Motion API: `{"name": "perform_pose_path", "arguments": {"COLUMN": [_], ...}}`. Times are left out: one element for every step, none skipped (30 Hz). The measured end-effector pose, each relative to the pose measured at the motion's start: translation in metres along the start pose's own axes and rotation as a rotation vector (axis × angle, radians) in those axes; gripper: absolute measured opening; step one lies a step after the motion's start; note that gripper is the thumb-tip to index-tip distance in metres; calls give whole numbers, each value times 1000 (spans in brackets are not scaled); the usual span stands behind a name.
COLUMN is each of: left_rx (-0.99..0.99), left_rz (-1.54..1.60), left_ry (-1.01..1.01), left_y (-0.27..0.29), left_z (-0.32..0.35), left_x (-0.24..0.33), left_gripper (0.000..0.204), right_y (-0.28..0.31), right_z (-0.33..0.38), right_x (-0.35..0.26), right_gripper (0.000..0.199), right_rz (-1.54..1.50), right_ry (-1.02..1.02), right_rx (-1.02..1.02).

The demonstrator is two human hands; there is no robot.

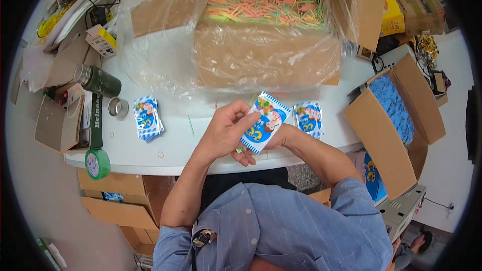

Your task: Packaging small colored sticks into plastic pouches.

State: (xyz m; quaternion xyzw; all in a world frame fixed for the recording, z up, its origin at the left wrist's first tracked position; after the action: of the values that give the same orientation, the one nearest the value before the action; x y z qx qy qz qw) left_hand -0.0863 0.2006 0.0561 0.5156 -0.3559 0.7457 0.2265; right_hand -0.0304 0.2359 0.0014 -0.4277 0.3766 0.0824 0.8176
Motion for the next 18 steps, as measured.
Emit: {"name": "perform_pose_path", "arguments": {"left_rx": [22,41,61,187,323,449,516,589,634,678,684,681,703,733,725,729,701,672], "left_rz": [-60,-121,-182,-150,-180,-208,-84,38,165,291,296,296,385,471,497,496,517,537], "left_ry": [-27,-58,-92,-163,-348,-530,-546,-559,-545,-529,-501,-498,-432,-368,-323,-324,-284,-245], "left_y": [2,3,3,13,34,55,77,93,101,107,110,111,112,116,116,117,115,112], "left_z": [-1,-5,-5,0,5,10,19,31,38,44,51,55,57,60,62,65,66,66], "left_x": [-6,-7,-6,2,6,14,8,11,10,6,3,-1,-14,-27,-34,-38,-43,-47], "left_gripper": [15,14,14,12,10,9,10,12,14,17,20,20,21,22,21,21,20,18], "right_y": [3,7,9,19,20,23,30,32,43,56,66,75,80,78,78,74,68,66], "right_z": [1,0,-1,2,6,14,25,27,39,51,52,49,49,45,43,42,42,42], "right_x": [2,2,1,0,-16,-29,-37,-32,-32,-29,-22,-13,-9,-11,-10,-10,-12,-13], "right_gripper": [25,25,25,26,27,28,24,24,20,15,9,9,8,7,7,7,7,7], "right_rz": [37,89,142,311,513,712,744,741,665,584,534,532,692,854,853,973,1096,1098], "right_ry": [4,41,77,79,179,281,336,331,445,559,601,600,598,593,593,592,589,588], "right_rx": [39,59,78,201,322,454,636,633,761,887,897,901,967,1020,1016,1050,1079,1073]}}
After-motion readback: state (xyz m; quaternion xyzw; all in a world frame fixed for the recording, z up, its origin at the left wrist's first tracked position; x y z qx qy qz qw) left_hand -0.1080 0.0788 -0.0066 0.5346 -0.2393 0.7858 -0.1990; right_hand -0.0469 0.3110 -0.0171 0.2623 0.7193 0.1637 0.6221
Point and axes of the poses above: each hand's wrist, its own z-axis away from the middle knuckle, its own y-axis out of the back of the hand, x = y × z, the point moved 8 cm from there along -z, towards the middle knuckle, and after that the axes turned 5 degrees about -y, right-handed, at the moved point
